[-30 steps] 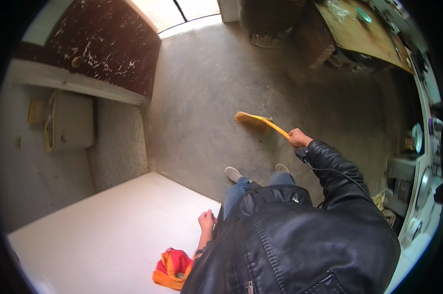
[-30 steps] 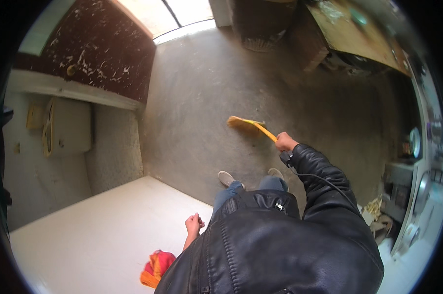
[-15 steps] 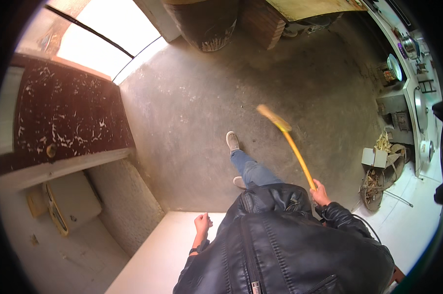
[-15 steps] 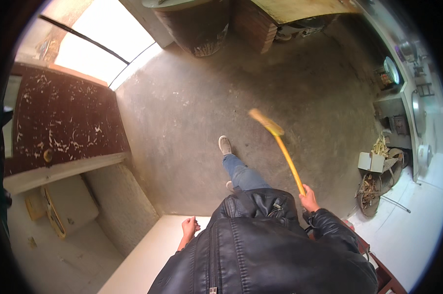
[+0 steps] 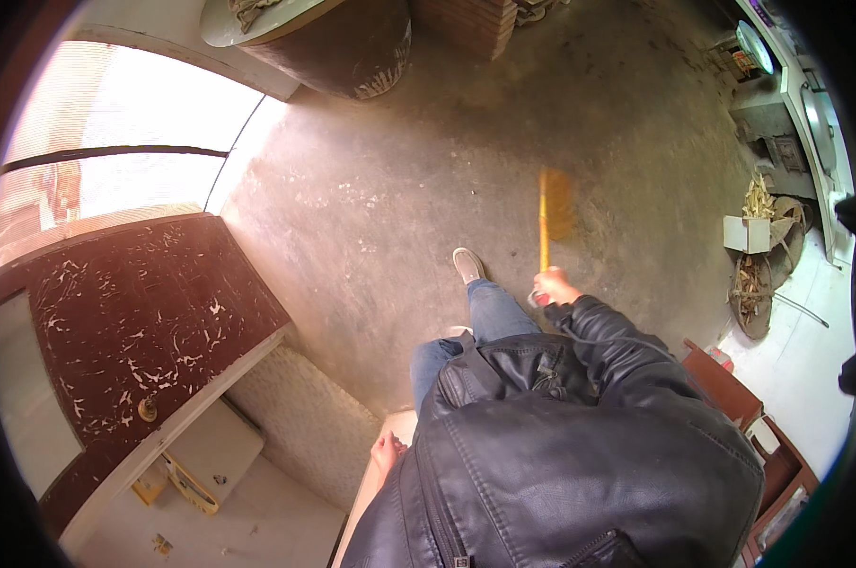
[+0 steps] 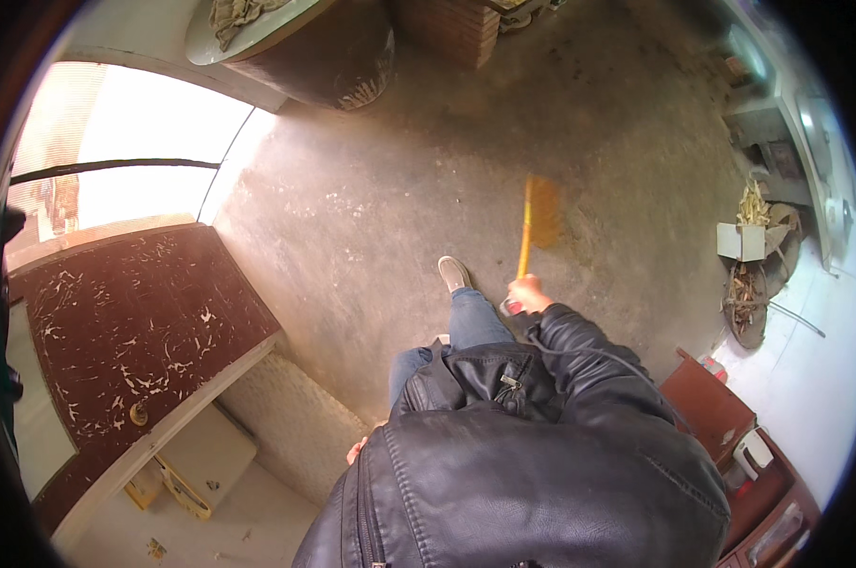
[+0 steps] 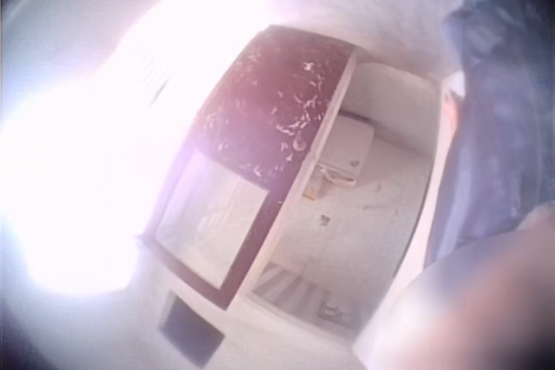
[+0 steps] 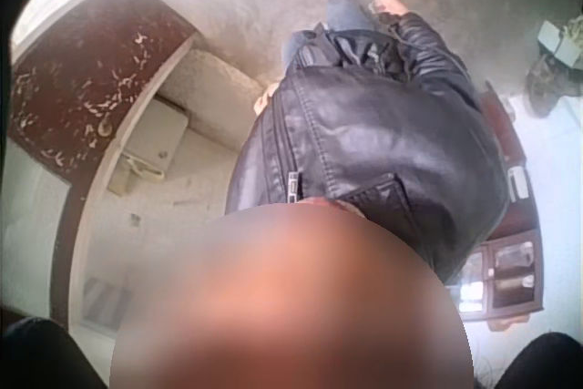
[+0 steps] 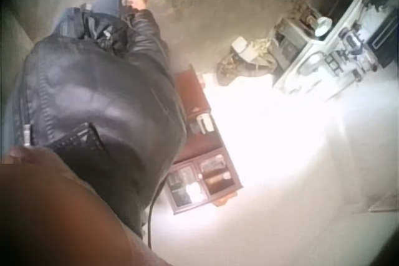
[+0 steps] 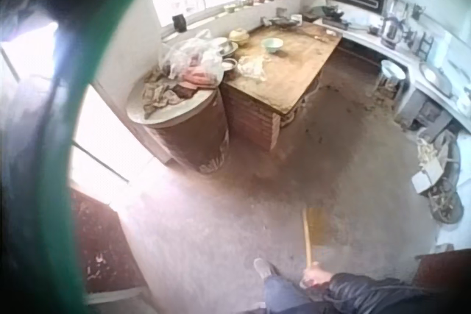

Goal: The person carries a bowl of noodles and a basket of buns from the kitchen to the living room, places them on a table, then retrieves a broom and sweeps the kitchen and outdoor patio floors, gathering debris into a dustpan.

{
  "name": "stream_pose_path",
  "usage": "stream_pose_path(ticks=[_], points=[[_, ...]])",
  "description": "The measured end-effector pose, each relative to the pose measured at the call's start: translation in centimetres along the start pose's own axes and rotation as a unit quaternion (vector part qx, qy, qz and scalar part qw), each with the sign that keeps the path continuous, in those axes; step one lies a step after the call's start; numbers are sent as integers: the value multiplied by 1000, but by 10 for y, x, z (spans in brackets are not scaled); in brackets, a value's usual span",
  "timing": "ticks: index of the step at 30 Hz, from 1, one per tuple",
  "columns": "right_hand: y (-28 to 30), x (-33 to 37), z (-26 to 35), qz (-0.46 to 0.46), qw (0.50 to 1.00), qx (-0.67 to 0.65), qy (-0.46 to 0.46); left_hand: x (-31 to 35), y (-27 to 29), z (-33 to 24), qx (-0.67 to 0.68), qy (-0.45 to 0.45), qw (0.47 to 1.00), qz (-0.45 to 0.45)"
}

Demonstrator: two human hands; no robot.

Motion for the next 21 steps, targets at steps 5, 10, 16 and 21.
stream_pose_path(ticks=[5, 10, 16, 21], points=[[-96, 90, 60, 34, 996, 38, -77, -25, -16, -54, -108, -58, 992, 33], [-83, 152, 113, 76, 992, 67, -71, -79, -24, -122, -213, -86, 970, 77], [-59, 133, 114, -100, 990, 95, -5, -151, -16, -192, -159, -29, 985, 62], [-137, -3, 153, -174, 979, 66, 84, -177, 36, -234, -240, -87, 964, 69]])
Point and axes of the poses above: each hand's wrist, its own x-axis away from the middle knuckle, its own y-axis out of the back of the hand, z = x × y, the point moved 7 cm from there along -x, towards the middle knuckle, and after that the axes turned 9 degrees about -z, right-handed, at the moved point
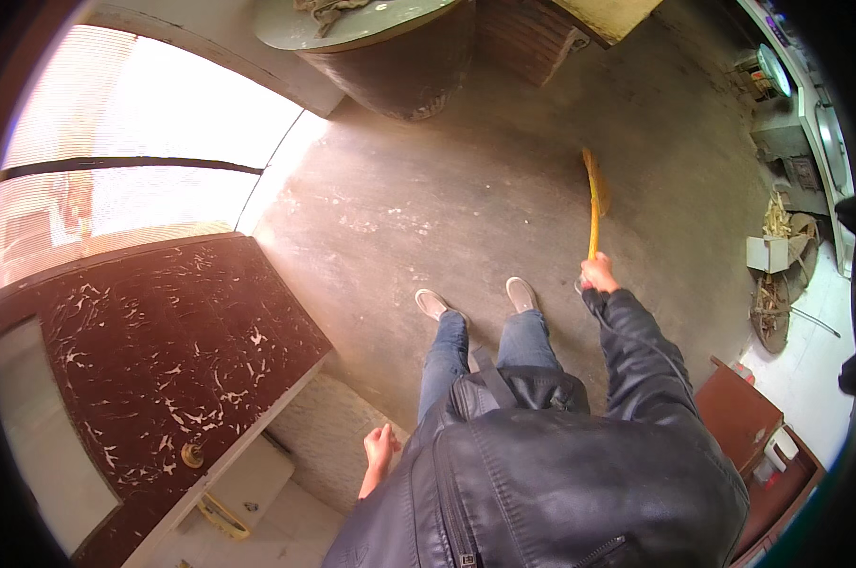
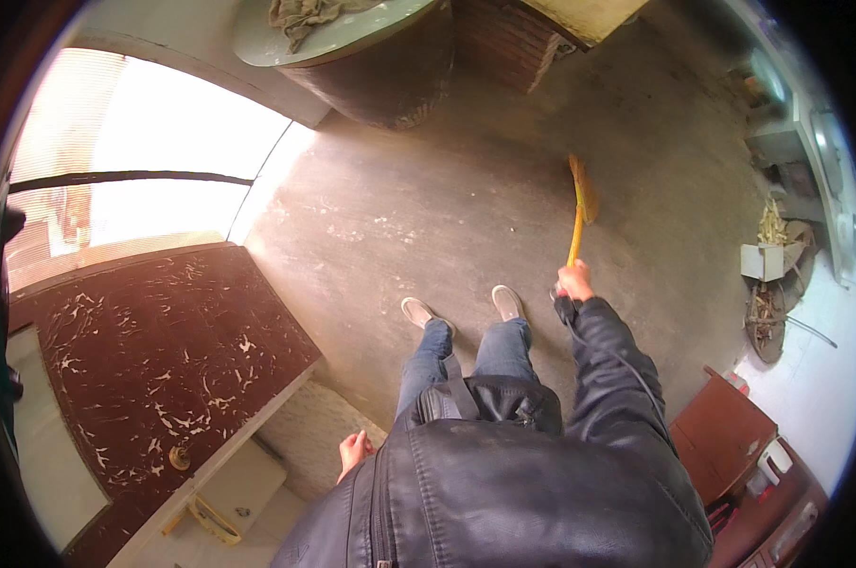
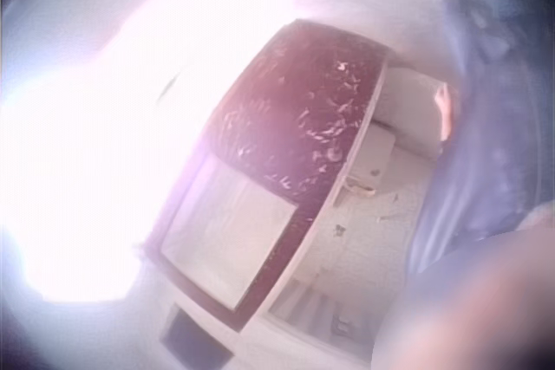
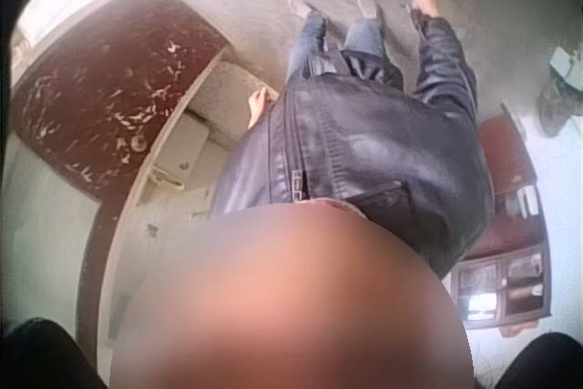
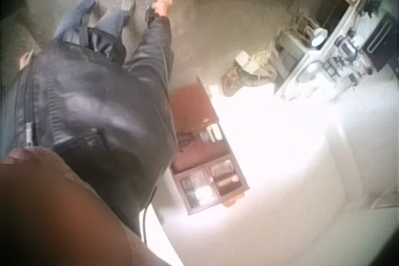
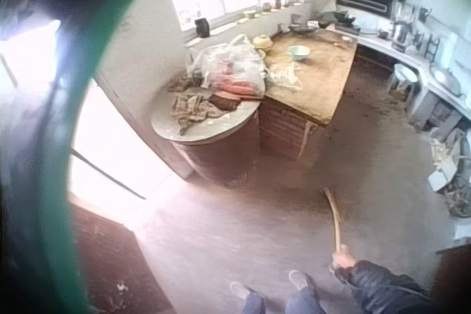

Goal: The person carries a bowl of noodles and a basket of buns from the kitchen to the living room, places them on a table, then retrieves a broom and sweeps the kitchen and outdoor patio floors, gathering debris into a dustpan.

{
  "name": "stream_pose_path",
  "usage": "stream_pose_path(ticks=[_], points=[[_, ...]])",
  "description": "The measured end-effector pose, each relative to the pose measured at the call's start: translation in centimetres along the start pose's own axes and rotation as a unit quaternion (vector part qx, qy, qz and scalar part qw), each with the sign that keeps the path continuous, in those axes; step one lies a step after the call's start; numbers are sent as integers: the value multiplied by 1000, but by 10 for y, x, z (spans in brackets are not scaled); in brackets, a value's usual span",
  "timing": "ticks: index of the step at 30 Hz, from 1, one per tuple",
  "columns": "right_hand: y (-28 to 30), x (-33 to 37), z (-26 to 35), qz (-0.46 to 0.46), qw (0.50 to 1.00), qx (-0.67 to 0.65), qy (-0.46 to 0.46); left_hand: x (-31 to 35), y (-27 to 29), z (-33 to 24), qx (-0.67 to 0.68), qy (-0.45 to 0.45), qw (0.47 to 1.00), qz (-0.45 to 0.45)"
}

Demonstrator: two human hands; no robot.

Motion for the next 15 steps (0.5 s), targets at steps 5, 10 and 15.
stream_pose_path(ticks=[5, 10, 15], points=[[-146, 14, 21, 73, 993, 75, 47, -5, 57, 16, 41, 33, 998, -33], [-189, 137, 68, 131, 960, 202, 143, -28, 64, 11, 27, 47, 998, -15], [-133, 209, 88, 255, 954, 123, 100, -63, 55, -21, 63, 40, 997, 29]])
Point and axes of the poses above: each hand's wrist, its own x-axis away from the middle knuckle, its own y-axis out of the back of the hand, z = x × y, the point moved 7 cm from there along -x, towards the middle knuckle, and after that the axes turned 9 degrees about -z, right-handed, at the moved point
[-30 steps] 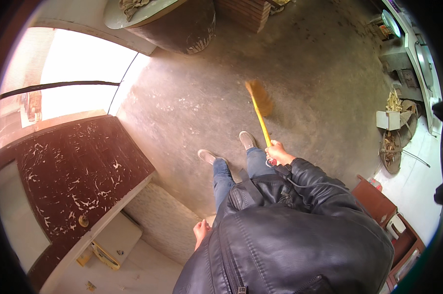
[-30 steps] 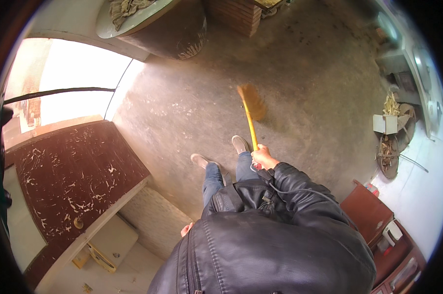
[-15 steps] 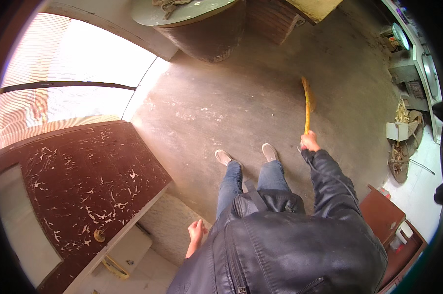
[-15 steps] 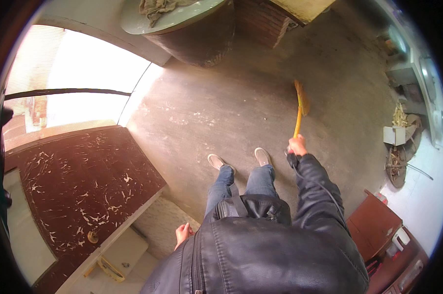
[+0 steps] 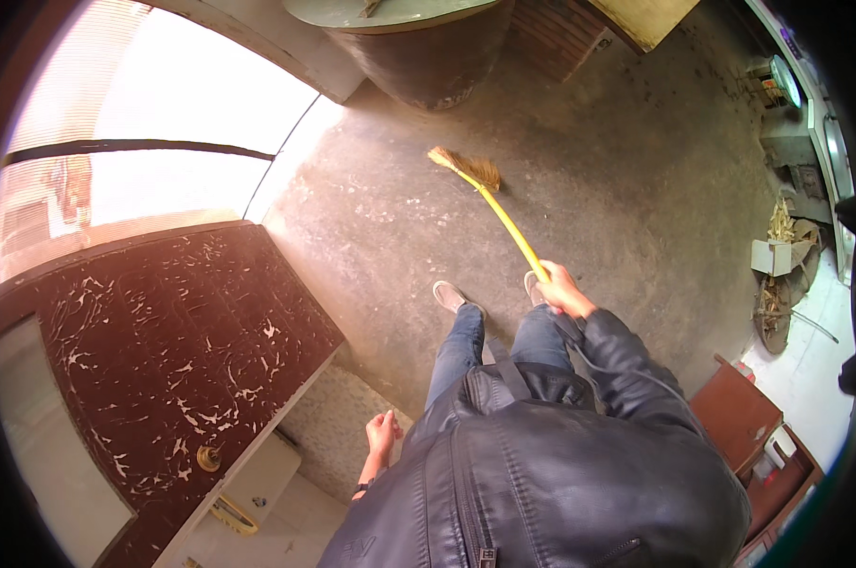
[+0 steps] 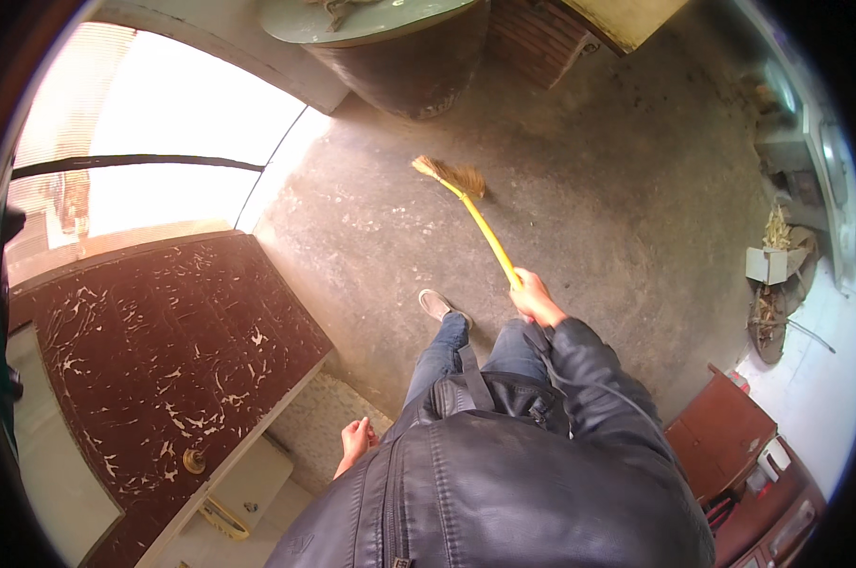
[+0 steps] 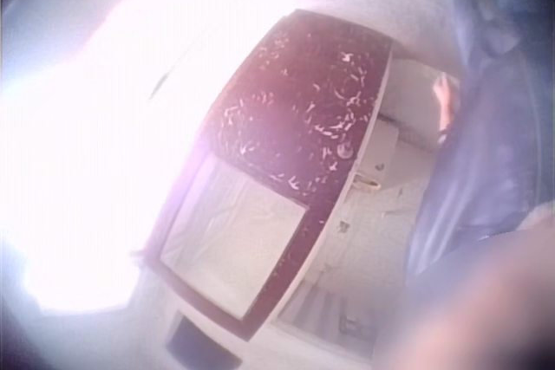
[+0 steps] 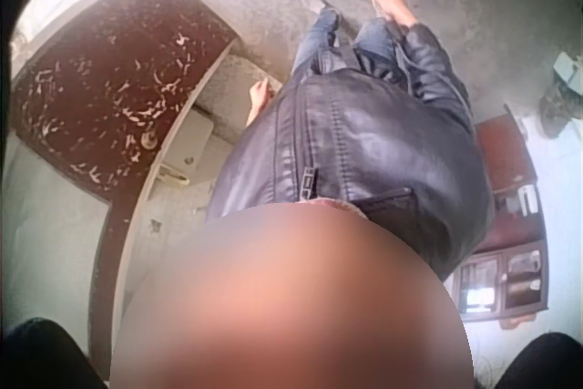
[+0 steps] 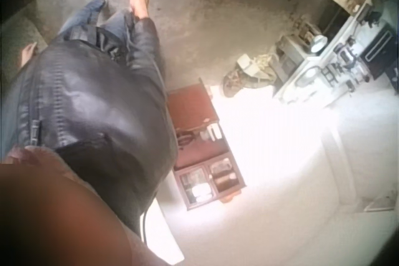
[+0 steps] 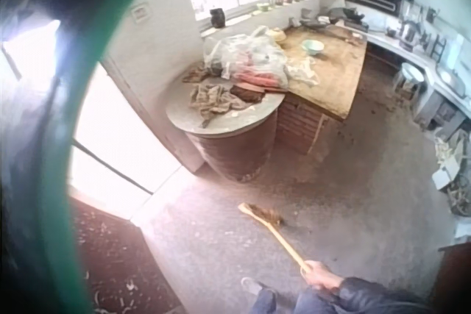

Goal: The person carries a bowl of noodles and a basket of buns from the kitchen to the living room, places them on a table, then retrieves a broom and sweeps the kitchen and outdoor patio floors, gathering debris into a dustpan.

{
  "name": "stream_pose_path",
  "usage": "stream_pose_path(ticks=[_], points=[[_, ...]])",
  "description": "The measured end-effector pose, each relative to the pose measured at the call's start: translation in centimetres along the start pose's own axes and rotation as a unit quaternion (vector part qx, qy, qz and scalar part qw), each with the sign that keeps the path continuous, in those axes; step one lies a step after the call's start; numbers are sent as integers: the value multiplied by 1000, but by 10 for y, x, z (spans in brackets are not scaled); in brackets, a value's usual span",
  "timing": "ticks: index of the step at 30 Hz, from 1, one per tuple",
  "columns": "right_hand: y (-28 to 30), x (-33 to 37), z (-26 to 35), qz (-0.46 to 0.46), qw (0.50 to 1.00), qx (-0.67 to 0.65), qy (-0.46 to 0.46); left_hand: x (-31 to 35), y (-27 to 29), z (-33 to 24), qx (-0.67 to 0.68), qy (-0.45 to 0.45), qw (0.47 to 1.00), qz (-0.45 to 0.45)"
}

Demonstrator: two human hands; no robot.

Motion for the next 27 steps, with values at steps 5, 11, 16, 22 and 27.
stream_pose_path(ticks=[5, 11, 16, 22, 27], points=[[38, 67, -68, -122, 990, 3, -67, -15, 2, -16, -45, -15, 999, 11], [9, 25, -134, -187, 926, -252, -211, -19, 12, -11, -55, 3, 998, 18], [-94, -4, -106, -46, 913, -342, -219, -23, 32, -5, -25, 22, 999, -9], [-169, 22, 3, 12, 952, -239, -188, -35, 43, 6, -19, 33, 999, -6], [-141, 43, 52, 35, 943, -272, -190, -48, 37, -7, -9, 0, 1000, 11]])
Point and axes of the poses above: each hand's wrist, its own x-axis away from the middle knuckle, its own y-axis out of the back of the hand, z = x × y, the point moved 7 cm from there along -x, towards the middle knuckle, and after that the axes turned 9 degrees about -z, right-handed, at the moved point
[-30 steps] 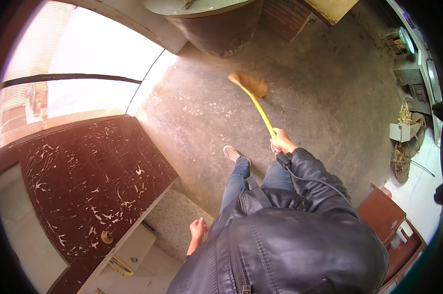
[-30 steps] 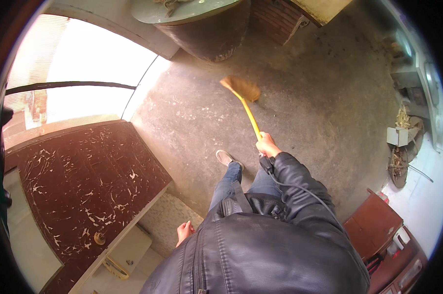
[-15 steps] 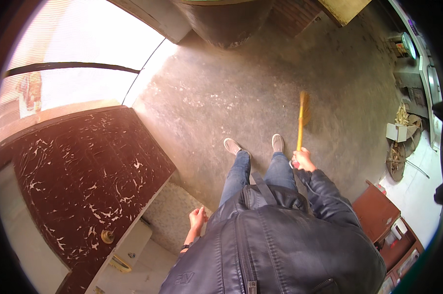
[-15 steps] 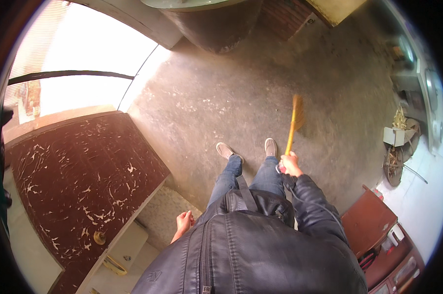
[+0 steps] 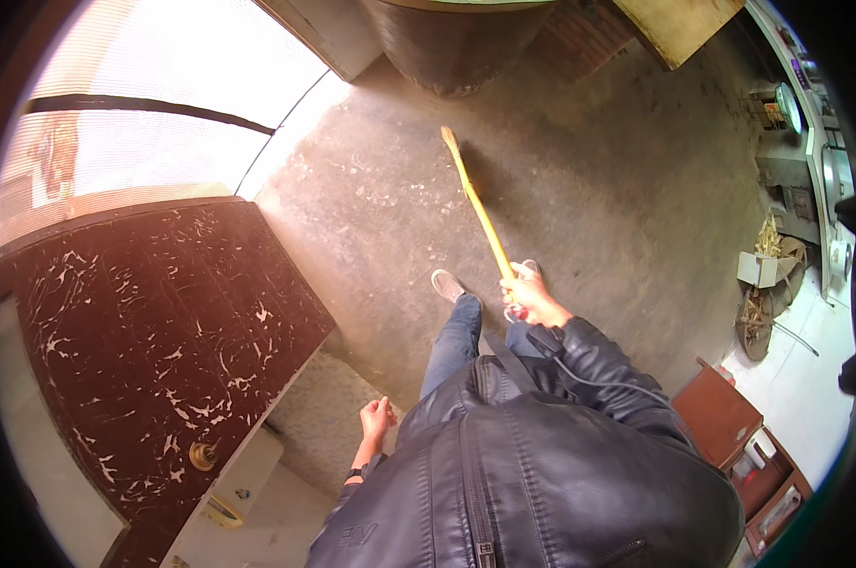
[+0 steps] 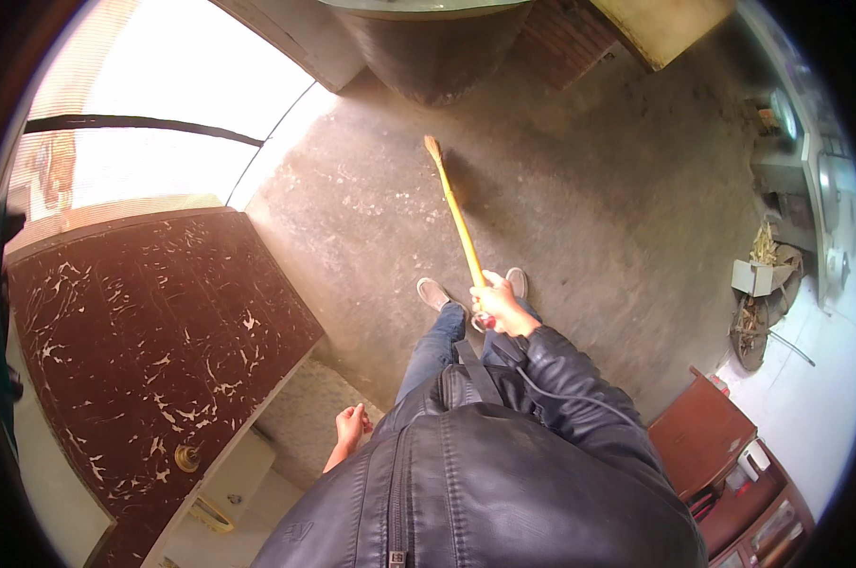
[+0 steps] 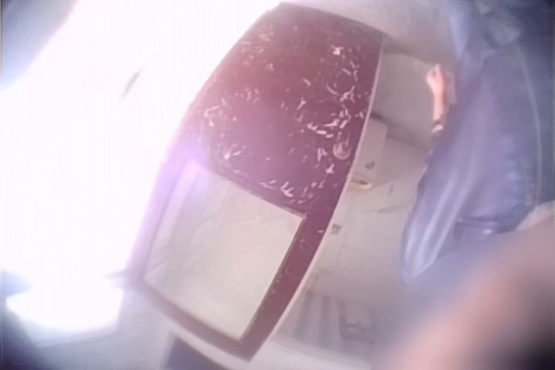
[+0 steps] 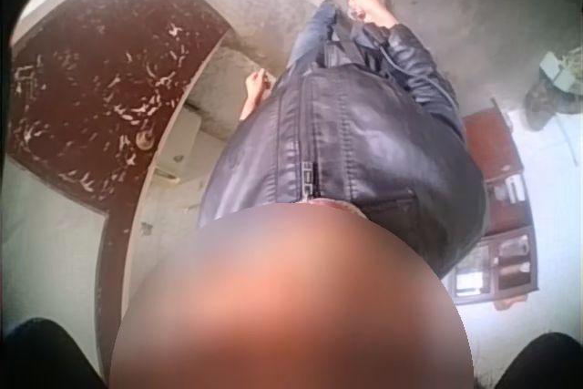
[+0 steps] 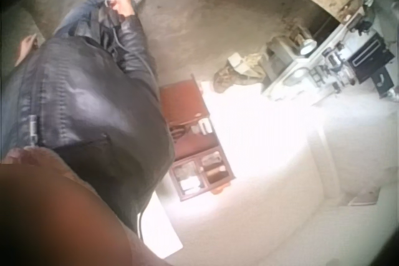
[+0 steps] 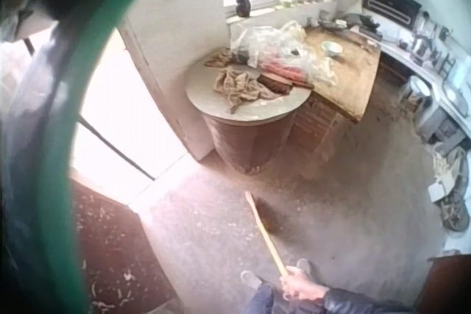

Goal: The person carries a bowl of noodles and a basket of buns from the kitchen to the living room, places them on a table, then retrieves a broom and sweeps the kitchen and outdoor patio floors, gathering debris into a dustpan.

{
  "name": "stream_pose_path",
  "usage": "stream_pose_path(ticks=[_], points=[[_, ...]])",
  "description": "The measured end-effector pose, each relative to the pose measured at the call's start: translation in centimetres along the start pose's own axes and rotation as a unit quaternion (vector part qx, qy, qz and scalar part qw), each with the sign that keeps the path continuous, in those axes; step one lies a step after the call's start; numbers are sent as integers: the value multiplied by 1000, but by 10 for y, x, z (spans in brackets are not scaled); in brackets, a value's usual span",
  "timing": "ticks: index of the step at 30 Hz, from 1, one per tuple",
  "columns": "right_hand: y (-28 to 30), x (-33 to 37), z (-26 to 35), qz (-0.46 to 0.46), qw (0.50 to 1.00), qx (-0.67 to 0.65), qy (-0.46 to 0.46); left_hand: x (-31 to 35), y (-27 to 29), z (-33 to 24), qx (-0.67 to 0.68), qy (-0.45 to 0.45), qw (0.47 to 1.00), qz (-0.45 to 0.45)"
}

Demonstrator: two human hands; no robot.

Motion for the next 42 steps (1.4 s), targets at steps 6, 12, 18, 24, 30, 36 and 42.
stream_pose_path(ticks=[6, 12, 18, 24, 30, 36, 42], points=[[121, 5, 67, -108, 979, 135, 111, -3, -19, -20, 14, 7, 1000, -17], [225, -152, 185, -253, 934, 158, 195, 24, -39, -32, 10, -20, 1000, -15], [218, -251, 282, -265, 868, 336, 251, 70, -92, -72, -69, 41, 994, -73], [258, -131, 298, -142, 881, 422, 160, 63, -185, -164, -55, 15, 998, 0], [276, -91, 338, -206, 889, 382, 144, 66, -226, -219, -45, 5, 999, 0], [189, -234, 459, -233, 865, 316, 311, 87, -234, -227, -34, 16, 999, -7], [137, -316, 505, -146, 798, 490, 319, 92, -236, -238, -92, 29, 995, -32]])
Point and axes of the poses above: each hand's wrist, its own x-axis away from the middle knuckle, its own y-axis out of the back of the hand, z = x × y, the point moved 7 cm from there along -x, towards the middle knuckle, and after that the axes turned 9 degrees about -z, right-handed, at the moved point
